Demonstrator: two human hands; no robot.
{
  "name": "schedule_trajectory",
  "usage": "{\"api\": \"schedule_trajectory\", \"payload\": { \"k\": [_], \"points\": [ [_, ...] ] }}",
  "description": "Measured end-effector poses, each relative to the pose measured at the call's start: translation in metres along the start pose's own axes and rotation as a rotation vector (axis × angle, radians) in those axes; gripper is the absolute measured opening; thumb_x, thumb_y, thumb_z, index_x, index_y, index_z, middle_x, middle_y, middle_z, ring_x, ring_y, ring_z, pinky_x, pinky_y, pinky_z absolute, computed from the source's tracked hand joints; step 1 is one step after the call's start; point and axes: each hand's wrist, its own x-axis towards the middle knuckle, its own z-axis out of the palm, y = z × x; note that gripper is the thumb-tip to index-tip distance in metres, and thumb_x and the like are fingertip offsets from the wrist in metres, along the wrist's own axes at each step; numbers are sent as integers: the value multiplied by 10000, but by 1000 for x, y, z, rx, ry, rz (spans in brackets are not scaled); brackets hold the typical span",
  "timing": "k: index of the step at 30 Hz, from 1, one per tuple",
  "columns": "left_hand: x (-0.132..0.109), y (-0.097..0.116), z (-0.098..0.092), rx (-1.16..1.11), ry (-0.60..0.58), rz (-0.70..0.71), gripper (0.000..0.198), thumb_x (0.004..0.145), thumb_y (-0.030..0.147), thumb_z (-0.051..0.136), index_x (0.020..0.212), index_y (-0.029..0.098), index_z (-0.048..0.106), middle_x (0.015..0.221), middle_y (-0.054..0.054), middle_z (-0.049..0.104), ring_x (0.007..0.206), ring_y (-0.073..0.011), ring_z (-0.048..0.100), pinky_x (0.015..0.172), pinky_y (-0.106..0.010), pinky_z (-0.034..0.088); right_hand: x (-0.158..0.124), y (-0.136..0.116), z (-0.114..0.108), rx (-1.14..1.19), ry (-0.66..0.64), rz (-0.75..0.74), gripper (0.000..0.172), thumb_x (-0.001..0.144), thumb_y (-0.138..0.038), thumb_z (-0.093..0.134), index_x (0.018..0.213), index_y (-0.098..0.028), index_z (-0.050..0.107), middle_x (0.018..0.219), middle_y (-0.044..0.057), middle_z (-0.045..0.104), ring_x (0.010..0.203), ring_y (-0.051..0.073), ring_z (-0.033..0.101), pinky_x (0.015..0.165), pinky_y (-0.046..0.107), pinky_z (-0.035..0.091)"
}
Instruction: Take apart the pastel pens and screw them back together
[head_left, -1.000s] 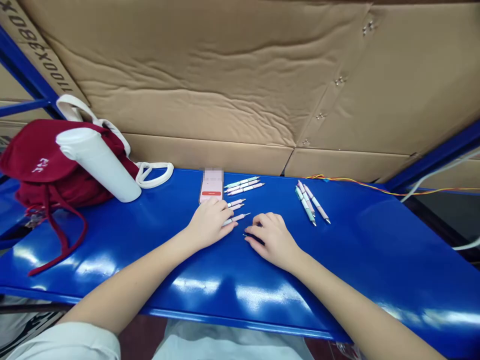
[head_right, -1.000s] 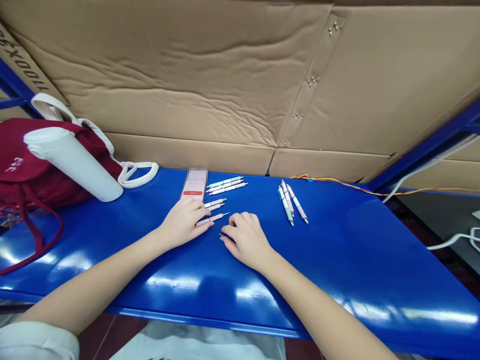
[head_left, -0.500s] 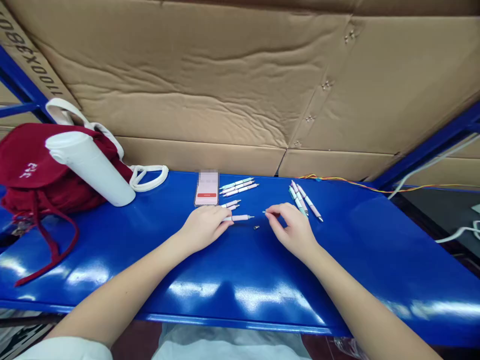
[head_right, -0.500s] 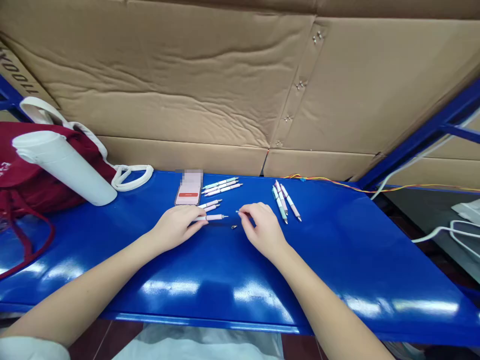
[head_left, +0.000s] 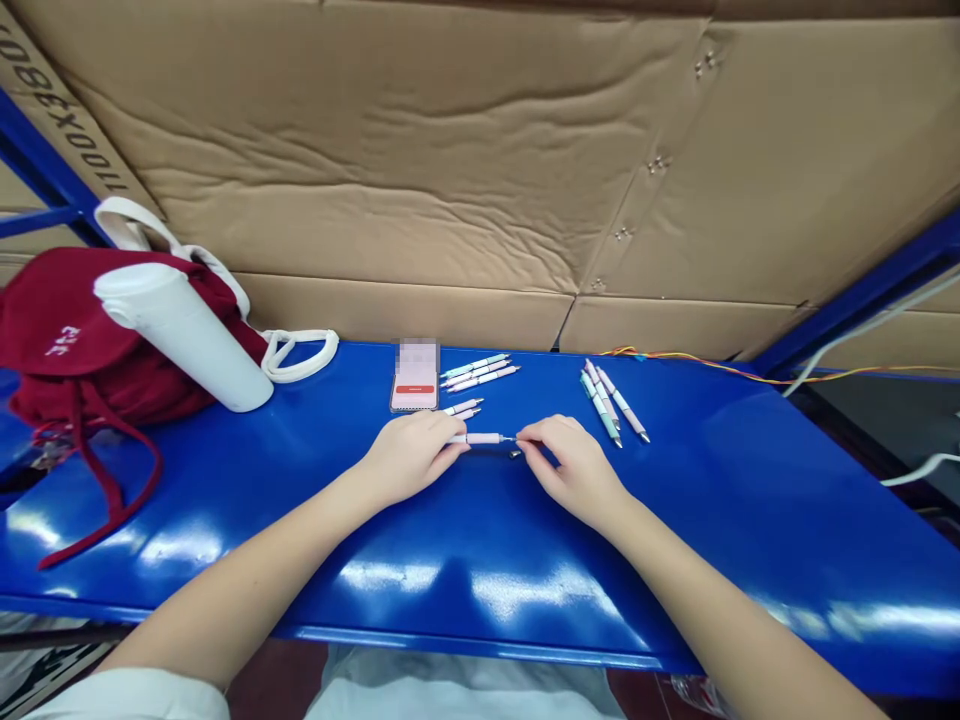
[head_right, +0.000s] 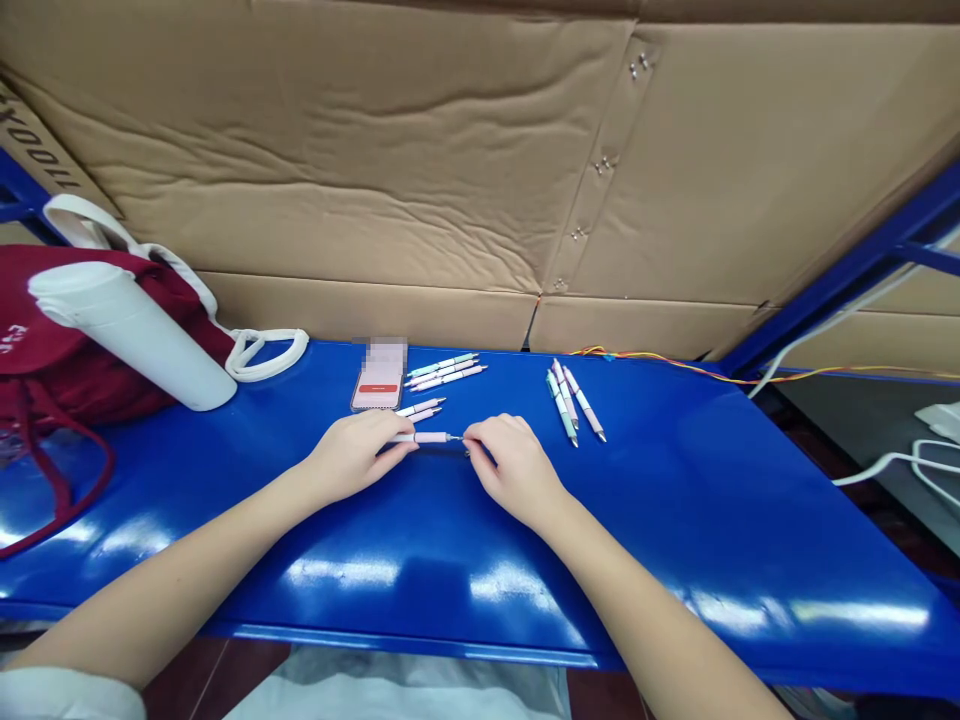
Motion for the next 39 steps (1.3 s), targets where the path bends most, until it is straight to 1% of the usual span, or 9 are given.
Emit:
{"api": "schedule_trajectory", "payload": {
  "k": [7, 9, 12, 14, 16, 19, 22, 29, 39],
  "points": [
    [-1, 1, 3, -17, -21, 44, 164, 926, 304, 459, 957, 199, 580, 931, -19, 669, 846, -166, 620, 737, -259, 468, 0, -8, 6, 59, -47, 12, 129, 906, -190, 471, 884, -197, 598, 834, 51, 690, 752, 179, 602, 726, 337, 455],
    [-1, 2, 3, -20, -25, 41, 158, 924, 297, 461, 962, 199, 579, 933, -16, 669, 849, -167, 621, 736, -261, 468, 0, -8, 5, 98, -70, 44, 117, 899, -222, 491, 960, -201, 590, 852, 52, 685, 757, 179, 606, 736, 339, 466],
    [-1, 1, 2, -18, -21, 10, 166, 922, 308, 462, 961, 203, 585, 956, -15, 673, 867, -169, 624, 741, -264, 474, 0, -3, 0, 123, -132, 128, 303, 851, -276, 561, 1140, -197, 524, 914, 61, 657, 763, 182, 599, 751, 354, 484],
    [-1, 0, 1, -17, -15, -11, 173, 916, 321, 469, 966, 208, 589, 974, -14, 673, 877, -169, 625, 741, -263, 478, 0, 4, -2, 88, -216, 147, 379, 820, -283, 590, 1179, -193, 508, 978, 77, 625, 830, 201, 590, 783, 375, 484],
    [-1, -2, 1, -17, -16, -24, 176, 907, 327, 477, 978, 215, 593, 979, -10, 673, 884, -169, 624, 738, -260, 481, 0, 10, -2, 49, -307, 128, 326, 820, -261, 580, 1136, -192, 543, 1015, 91, 596, 904, 222, 573, 814, 390, 477],
    [-1, -5, 2, -23, -18, -30, 184, 900, 327, 478, 979, 218, 603, 973, -13, 675, 883, -168, 627, 742, -256, 483, 1, 15, 2, 40, -374, 116, 155, 865, -200, 490, 976, -190, 598, 956, 84, 583, 880, 208, 564, 792, 370, 479],
    [-1, -6, 2, -30, -17, -32, 188, 898, 324, 474, 968, 215, 610, 976, -18, 678, 883, -166, 631, 742, -251, 483, 1, 16, 6, 64, -339, 132, 125, 870, -171, 460, 855, -191, 583, 869, 63, 589, 809, 186, 565, 741, 337, 480],
    [0, -2, 0, -21, -49, -18, 168, 885, 311, 484, 941, 218, 613, 935, -4, 686, 851, -160, 633, 726, -245, 477, 0, 7, 8, 177, -154, 192, 74, 861, -197, 482, 865, -203, 556, 802, 26, 627, 696, 144, 587, 666, 274, 483],
    [-1, 0, 0, -17, -60, 0, 172, 887, 312, 477, 928, 213, 612, 919, -11, 685, 837, -160, 633, 701, -242, 470, 3, -3, 7, 141, -155, 116, 95, 869, -187, 482, 855, -193, 576, 772, 33, 617, 680, 148, 572, 651, 280, 470]
  ]
}}
